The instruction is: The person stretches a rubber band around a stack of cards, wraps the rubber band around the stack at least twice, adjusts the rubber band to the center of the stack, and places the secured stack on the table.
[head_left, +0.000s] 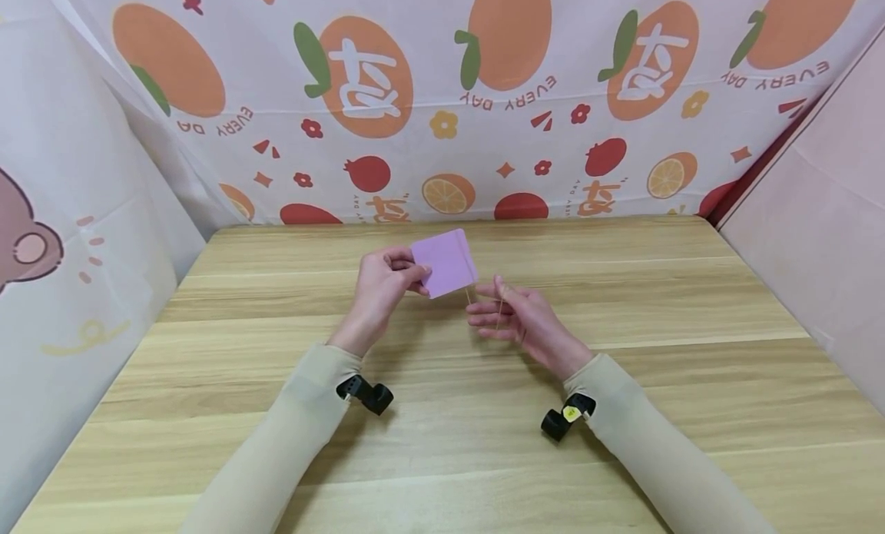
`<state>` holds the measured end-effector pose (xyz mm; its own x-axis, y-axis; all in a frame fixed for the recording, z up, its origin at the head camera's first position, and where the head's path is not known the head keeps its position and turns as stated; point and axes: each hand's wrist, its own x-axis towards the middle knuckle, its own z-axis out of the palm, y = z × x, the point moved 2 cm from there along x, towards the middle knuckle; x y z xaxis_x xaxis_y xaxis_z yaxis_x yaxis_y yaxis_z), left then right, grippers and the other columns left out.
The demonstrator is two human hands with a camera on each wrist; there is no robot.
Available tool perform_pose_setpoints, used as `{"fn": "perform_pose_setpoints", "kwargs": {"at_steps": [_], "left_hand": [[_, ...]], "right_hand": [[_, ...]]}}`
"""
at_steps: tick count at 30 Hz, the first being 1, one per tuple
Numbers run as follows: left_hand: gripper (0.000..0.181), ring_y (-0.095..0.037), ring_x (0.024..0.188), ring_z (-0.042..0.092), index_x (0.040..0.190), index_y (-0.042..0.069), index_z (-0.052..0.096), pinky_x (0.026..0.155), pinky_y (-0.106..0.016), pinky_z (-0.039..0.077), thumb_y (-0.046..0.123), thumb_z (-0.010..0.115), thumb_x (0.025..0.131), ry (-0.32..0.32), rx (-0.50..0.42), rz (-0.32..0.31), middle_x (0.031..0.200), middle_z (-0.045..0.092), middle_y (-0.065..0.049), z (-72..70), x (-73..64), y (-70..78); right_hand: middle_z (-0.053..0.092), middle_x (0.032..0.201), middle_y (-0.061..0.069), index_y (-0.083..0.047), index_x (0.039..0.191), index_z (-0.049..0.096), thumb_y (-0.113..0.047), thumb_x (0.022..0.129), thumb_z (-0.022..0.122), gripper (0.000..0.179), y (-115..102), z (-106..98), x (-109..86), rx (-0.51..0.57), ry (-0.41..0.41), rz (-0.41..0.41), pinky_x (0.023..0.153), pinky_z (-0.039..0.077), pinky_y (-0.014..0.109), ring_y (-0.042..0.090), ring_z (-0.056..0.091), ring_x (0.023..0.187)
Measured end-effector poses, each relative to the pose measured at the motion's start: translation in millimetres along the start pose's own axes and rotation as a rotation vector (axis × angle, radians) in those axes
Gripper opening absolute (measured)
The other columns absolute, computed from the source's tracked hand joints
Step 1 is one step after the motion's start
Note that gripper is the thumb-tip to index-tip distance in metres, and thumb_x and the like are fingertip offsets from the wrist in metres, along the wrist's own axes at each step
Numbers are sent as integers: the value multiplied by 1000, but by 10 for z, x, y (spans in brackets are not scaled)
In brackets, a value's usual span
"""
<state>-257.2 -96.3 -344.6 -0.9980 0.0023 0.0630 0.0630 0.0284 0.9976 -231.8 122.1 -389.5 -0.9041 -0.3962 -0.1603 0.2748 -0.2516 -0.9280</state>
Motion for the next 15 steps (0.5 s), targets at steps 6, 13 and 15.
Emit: {"fn": "perform_pose_setpoints", "kwargs": {"at_steps": [6,13,15], "left_hand": [[13,-16,62,63,95,-12,61,62,-34,60,-4,68,86,-32,11,24,81,65,-15,-2,12,-8],[14,-17,65,65,93,-12,61,64,-37,60,-4,69,85,-158,66,78,80,66,-16,-45,38,-56],[14,-18,66,65,94,-12,61,64,-39,60,-4,69,85,-191,76,98,81,66,-18,-49,39,-59]], "right_hand": [[55,128,34,11,138,46,-43,103,48,64,6,-27,9,-12,-54,33,90,53,45,28,69,99],[56,128,31,14,136,43,-43,103,48,66,16,-76,6,52,-103,82,95,51,43,31,66,106],[53,131,31,13,136,42,-44,102,48,67,23,-90,11,70,-113,97,97,50,43,31,65,108]]}}
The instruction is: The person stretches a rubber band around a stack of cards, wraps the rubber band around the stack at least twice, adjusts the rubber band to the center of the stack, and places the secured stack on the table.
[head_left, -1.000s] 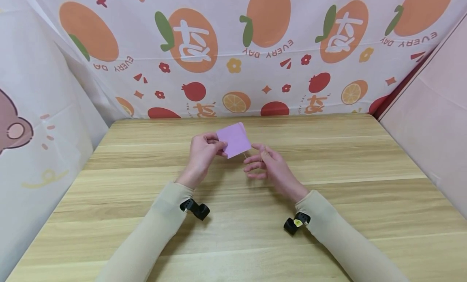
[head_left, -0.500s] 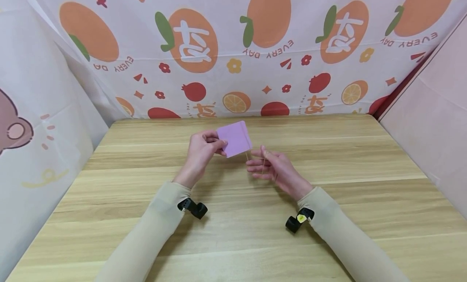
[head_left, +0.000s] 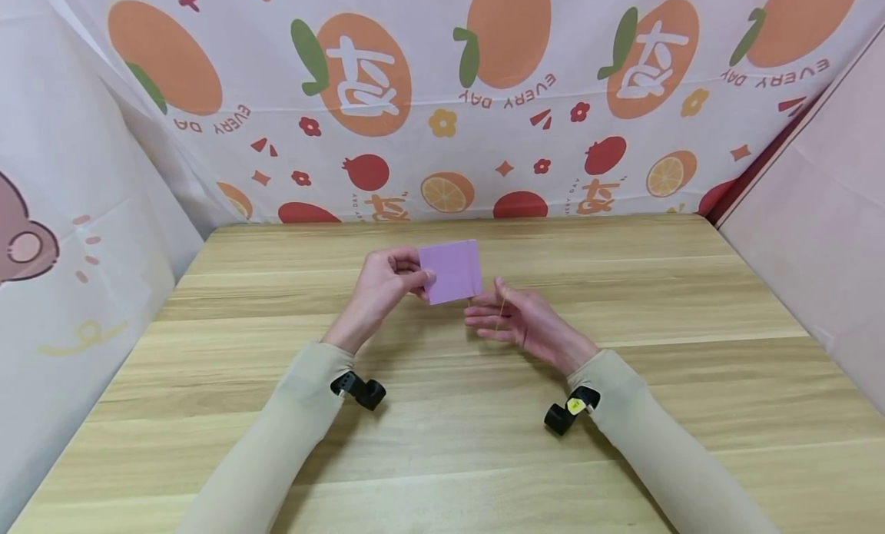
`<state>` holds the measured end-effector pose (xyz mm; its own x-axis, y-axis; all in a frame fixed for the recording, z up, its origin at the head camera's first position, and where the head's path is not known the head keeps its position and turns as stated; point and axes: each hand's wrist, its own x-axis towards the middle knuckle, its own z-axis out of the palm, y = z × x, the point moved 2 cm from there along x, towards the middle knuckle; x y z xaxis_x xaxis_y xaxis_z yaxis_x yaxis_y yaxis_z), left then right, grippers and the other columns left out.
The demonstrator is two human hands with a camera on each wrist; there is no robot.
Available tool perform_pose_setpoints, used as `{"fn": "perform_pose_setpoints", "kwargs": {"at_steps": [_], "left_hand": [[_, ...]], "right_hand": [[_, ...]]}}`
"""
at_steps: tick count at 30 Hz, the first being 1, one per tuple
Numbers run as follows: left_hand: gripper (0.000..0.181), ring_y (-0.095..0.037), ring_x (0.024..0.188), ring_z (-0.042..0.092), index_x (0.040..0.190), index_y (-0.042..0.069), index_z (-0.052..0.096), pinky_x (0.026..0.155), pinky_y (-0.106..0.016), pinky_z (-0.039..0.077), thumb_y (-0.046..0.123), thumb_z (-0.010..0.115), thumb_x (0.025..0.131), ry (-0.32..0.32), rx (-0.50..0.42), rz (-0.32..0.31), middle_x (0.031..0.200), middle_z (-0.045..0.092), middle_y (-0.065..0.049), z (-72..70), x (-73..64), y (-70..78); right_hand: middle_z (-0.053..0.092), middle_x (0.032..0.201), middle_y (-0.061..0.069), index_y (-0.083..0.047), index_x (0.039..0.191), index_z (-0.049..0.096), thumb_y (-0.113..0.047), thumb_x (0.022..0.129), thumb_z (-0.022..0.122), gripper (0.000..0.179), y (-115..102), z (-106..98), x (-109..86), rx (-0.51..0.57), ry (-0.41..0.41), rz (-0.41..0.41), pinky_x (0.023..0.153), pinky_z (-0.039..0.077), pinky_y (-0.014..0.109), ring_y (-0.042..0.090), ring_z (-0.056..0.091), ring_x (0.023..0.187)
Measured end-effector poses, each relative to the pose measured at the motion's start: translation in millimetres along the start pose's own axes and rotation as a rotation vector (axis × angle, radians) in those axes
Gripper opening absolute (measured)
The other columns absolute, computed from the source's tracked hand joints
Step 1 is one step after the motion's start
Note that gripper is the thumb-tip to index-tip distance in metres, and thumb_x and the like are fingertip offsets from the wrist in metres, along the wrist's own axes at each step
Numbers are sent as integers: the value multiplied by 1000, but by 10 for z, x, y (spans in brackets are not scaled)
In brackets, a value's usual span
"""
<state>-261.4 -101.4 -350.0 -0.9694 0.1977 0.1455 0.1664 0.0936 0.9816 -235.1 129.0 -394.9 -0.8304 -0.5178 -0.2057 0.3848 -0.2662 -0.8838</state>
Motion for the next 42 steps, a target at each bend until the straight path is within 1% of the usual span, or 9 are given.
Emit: {"fn": "perform_pose_setpoints", "kwargs": {"at_steps": [4,12,16,20,23,27,32,37,42], "left_hand": [[13,-20,67,66,95,-11,63,66,-45,59,-5,69,86,-46,31,23,85,67,-20,6,-11,5],[12,-21,67,66,94,-11,63,62,-33,59,-4,69,86,-86,47,67,87,68,-21,63,-27,8],[10,-23,71,67,93,-9,65,65,-36,60,-3,70,86,-116,66,84,88,69,-19,58,-30,0],[6,-23,74,66,89,-2,68,67,-42,59,1,72,86,-160,203,139,84,69,-13,36,-36,-7],[4,-20,74,64,86,5,69,64,-39,56,4,73,87,-182,323,183,80,69,-6,29,-40,-8],[9,-17,75,64,84,11,70,62,-31,53,2,72,86,-199,409,232,80,69,0,38,-47,4],[15,-14,76,64,83,12,70,64,-31,54,-3,71,85,-213,484,293,80,68,2,61,-58,16],[17,-14,76,64,81,12,69,67,-32,56,-4,70,85,-233,492,346,79,67,4,83,-67,6],[16,-12,77,65,82,12,70,70,-32,57,-4,72,85,-280,472,409,80,67,5,123,-81,-19]], "right_hand": [[47,137,33,13,138,39,-44,104,44,67,15,-21,14,23,-14,27,98,49,41,31,63,111],[56,125,25,9,144,29,-46,102,48,72,33,-27,22,111,-39,48,98,50,38,31,63,111],[53,127,26,6,147,25,-46,103,46,71,43,-41,27,176,-52,60,99,49,36,31,62,112],[47,131,29,7,148,23,-46,103,44,72,57,-62,32,199,-67,67,103,45,40,33,59,115],[42,136,30,6,148,21,-48,103,43,74,63,-66,36,195,-93,68,105,42,46,36,55,120],[34,143,32,3,149,19,-49,102,43,74,56,-51,30,192,-123,65,106,41,51,40,46,129],[25,149,33,3,148,21,-48,102,44,72,44,-30,16,195,-144,56,104,42,54,44,34,137],[22,150,33,4,144,27,-46,102,46,68,37,-14,17,201,-146,47,103,41,57,45,32,138],[26,150,31,4,141,33,-44,102,48,64,26,4,24,176,-90,54,102,42,57,44,35,136]]}}
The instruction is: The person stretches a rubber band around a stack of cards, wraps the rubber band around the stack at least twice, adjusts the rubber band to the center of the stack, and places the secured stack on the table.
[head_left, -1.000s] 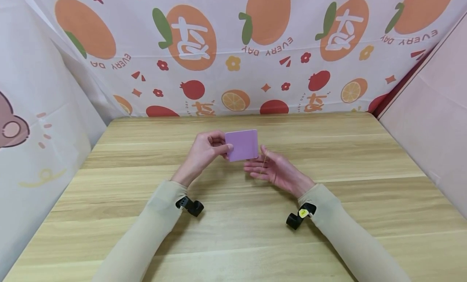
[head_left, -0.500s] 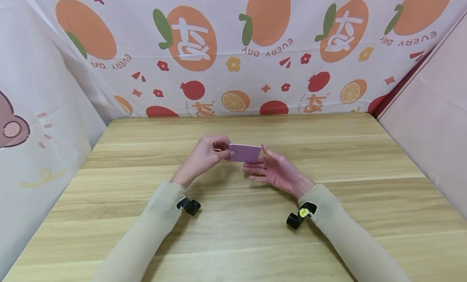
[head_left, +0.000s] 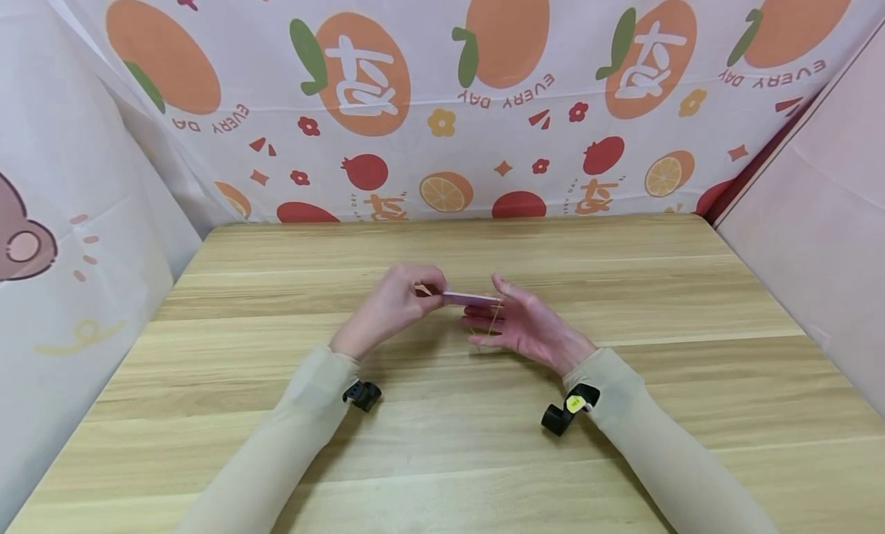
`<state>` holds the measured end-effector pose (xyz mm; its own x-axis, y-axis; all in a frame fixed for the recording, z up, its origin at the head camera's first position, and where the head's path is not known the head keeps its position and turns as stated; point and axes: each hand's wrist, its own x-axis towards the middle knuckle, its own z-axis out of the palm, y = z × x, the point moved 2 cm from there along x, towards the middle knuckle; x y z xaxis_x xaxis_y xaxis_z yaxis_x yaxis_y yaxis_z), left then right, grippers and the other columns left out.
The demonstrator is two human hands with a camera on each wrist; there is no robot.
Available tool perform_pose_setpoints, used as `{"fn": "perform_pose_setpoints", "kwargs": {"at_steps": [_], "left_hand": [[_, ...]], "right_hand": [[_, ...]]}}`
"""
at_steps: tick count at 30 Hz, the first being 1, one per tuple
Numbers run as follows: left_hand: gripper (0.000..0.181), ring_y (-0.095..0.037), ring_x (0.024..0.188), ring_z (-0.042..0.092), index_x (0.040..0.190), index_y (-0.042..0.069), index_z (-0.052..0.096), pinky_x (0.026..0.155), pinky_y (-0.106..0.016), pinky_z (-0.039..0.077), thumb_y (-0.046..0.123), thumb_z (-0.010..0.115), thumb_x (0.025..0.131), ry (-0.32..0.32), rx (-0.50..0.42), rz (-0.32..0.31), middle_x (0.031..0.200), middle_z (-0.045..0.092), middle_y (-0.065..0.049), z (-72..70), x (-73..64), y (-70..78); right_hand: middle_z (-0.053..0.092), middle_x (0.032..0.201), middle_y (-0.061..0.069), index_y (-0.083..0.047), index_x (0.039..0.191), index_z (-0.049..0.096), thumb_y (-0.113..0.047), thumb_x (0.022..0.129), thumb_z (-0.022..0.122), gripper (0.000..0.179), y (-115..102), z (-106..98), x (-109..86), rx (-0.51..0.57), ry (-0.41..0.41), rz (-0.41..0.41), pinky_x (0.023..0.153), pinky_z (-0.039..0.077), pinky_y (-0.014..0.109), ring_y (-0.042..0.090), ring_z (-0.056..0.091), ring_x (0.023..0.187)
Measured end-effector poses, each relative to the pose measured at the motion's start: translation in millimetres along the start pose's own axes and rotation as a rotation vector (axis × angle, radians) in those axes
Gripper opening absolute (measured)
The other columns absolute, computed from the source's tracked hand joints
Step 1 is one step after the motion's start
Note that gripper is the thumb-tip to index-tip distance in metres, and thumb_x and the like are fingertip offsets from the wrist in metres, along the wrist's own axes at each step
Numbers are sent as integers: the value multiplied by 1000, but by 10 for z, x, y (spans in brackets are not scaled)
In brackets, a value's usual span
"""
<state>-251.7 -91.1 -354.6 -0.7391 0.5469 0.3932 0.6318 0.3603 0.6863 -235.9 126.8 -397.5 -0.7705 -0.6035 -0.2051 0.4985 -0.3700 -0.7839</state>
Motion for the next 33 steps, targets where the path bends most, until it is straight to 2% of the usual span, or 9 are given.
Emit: {"fn": "perform_pose_setpoints", "kwargs": {"at_steps": [4,9,13,18,27,33], "left_hand": [[13,-11,79,65,84,9,71,72,-29,57,-4,73,85,-10,7,44,83,68,3,42,-5,22],[13,-11,79,65,84,10,71,71,-29,57,-3,73,86,-2,3,49,83,67,5,56,-12,23],[15,-12,77,64,82,13,70,69,-31,57,-1,74,86,13,-3,12,81,66,5,49,-29,1],[15,-14,75,62,82,15,69,65,-31,54,2,74,86,25,-14,-37,80,66,5,46,-42,-21],[12,-17,71,64,79,12,69,60,-31,53,2,72,85,67,-66,-158,75,69,1,63,-31,-45],[10,-18,68,63,79,11,69,58,-30,53,5,73,85,91,-70,-220,72,67,-1,53,-24,-53]], "right_hand": [[30,148,29,3,140,33,-43,102,50,62,-8,-2,2,-28,46,-7,101,44,56,44,37,135],[41,136,27,-5,126,40,-37,100,56,45,-12,-4,-4,-31,95,-5,99,46,53,43,46,126],[50,124,25,-6,119,45,-30,100,56,32,-5,-12,-15,-17,113,-2,96,49,48,42,58,114],[57,118,26,-6,122,45,-22,102,51,26,0,-3,-37,8,117,3,92,53,42,37,66,102],[65,104,23,2,127,39,-19,104,40,32,1,62,-50,43,115,-24,94,52,32,34,66,102],[63,108,25,4,129,37,-15,102,38,33,17,94,-34,130,126,-45,100,47,34,33,66,102]]}}
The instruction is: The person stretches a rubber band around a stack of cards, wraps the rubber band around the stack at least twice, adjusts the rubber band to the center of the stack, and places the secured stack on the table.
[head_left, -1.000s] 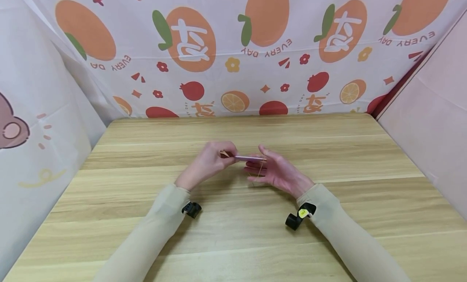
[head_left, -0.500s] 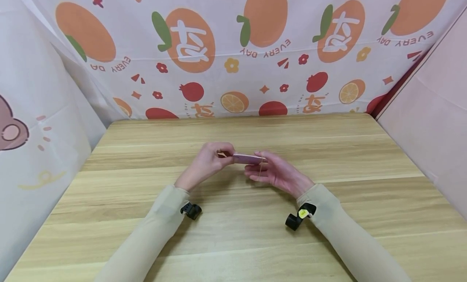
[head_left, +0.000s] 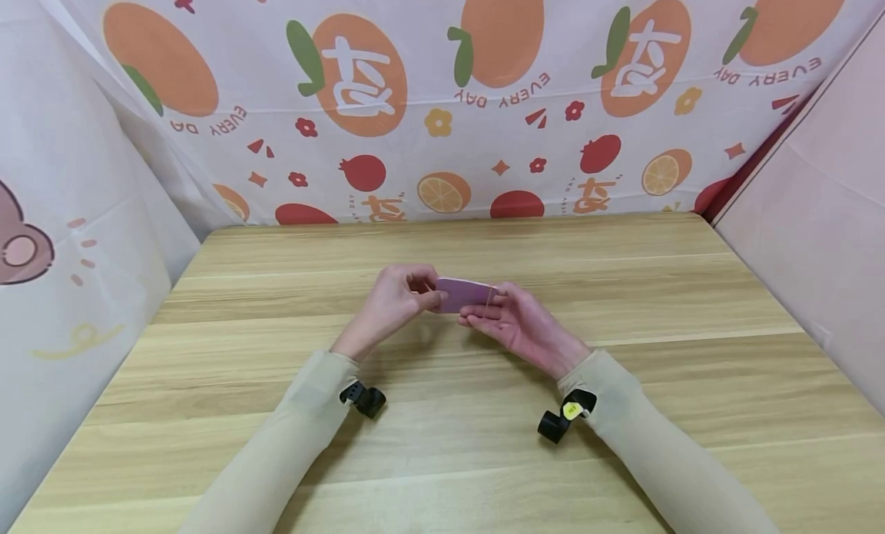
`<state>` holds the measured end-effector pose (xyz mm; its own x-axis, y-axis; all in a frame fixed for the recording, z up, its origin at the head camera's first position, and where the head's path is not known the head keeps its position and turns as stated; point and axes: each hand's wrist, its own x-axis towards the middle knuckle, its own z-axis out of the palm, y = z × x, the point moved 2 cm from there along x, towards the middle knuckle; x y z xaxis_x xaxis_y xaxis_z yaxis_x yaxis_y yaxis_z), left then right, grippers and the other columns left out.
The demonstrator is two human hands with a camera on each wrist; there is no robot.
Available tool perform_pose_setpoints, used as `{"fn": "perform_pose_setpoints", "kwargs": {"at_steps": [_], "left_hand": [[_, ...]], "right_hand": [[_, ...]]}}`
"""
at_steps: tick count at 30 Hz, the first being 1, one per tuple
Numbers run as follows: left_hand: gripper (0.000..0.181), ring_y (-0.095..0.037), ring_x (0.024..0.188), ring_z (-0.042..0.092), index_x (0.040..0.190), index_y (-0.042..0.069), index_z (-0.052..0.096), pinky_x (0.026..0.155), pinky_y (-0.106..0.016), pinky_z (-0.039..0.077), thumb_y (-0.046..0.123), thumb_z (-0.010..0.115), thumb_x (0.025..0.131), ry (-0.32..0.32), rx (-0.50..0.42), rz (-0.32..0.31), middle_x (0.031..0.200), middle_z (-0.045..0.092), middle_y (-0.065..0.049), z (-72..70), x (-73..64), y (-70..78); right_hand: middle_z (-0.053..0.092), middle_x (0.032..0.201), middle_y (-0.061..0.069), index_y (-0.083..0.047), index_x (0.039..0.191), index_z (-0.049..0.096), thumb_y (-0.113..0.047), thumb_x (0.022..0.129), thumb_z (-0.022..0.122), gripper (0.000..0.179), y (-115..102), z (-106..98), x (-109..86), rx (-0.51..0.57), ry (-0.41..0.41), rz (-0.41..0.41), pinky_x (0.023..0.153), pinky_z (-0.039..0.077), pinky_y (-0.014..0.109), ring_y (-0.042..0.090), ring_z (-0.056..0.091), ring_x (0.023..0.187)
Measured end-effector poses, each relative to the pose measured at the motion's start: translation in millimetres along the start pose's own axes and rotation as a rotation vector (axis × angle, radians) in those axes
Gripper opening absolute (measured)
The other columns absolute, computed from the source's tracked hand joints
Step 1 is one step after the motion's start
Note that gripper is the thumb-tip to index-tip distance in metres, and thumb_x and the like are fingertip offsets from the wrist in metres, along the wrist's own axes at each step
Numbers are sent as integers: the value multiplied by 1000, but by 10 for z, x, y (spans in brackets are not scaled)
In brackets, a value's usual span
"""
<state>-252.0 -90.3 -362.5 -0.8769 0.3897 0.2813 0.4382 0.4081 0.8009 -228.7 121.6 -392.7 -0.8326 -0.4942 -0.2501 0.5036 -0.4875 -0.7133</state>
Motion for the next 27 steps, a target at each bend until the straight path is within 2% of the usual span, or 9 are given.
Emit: {"fn": "perform_pose_setpoints", "kwargs": {"at_steps": [4,8,11,14,17,20,23,27], "left_hand": [[9,-18,69,62,79,10,68,58,-29,54,7,75,85,22,-5,-34,73,67,-2,-23,2,-9],[10,-19,71,63,80,8,68,62,-35,58,6,76,85,37,-39,-59,76,67,-4,-44,9,-17],[9,-20,72,65,80,6,67,64,-40,59,6,76,85,32,-83,-73,78,68,-7,-47,14,-20],[9,-21,73,67,82,1,67,66,-40,60,3,75,85,34,-190,-110,81,69,-11,-43,21,-35],[11,-22,72,68,84,-5,65,66,-39,60,1,73,86,42,-289,-149,83,68,-16,-38,26,-40],[12,-21,71,68,85,-7,64,66,-37,60,1,73,86,47,-322,-171,83,68,-18,-35,28,-32],[12,-21,71,67,86,-8,63,66,-37,60,0,72,86,55,-361,-208,83,68,-17,-36,29,-38],[13,-20,69,66,89,-9,62,65,-36,60,-1,71,86,72,-424,-258,82,67,-17,-42,33,-66]], "right_hand": [[60,113,26,6,135,32,-8,100,36,39,-1,4,5,31,-9,-17,103,45,36,34,64,106],[65,107,25,14,137,34,-3,103,38,39,-2,-17,14,68,16,-14,99,47,32,31,67,101],[69,100,22,15,129,46,0,103,44,31,0,-32,24,87,41,-4,94,50,27,27,70,95],[71,95,20,12,115,60,1,101,50,21,-4,-35,28,92,65,-7,88,52,23,24,71,90],[71,94,18,7,104,68,0,99,55,16,-8,-32,25,77,81,-19,84,53,21,22,72,87],[71,95,16,5,102,69,-2,98,58,13,-12,-26,16,32,84,-35,83,54,21,21,72,88],[71,96,13,3,106,67,-4,97,61,13,-20,-23,3,-40,89,-61,83,55,22,19,71,89],[71,95,7,-1,106,63,-9,98,59,12,-32,-22,3,-176,91,-112,81,54,25,15,68,90]]}}
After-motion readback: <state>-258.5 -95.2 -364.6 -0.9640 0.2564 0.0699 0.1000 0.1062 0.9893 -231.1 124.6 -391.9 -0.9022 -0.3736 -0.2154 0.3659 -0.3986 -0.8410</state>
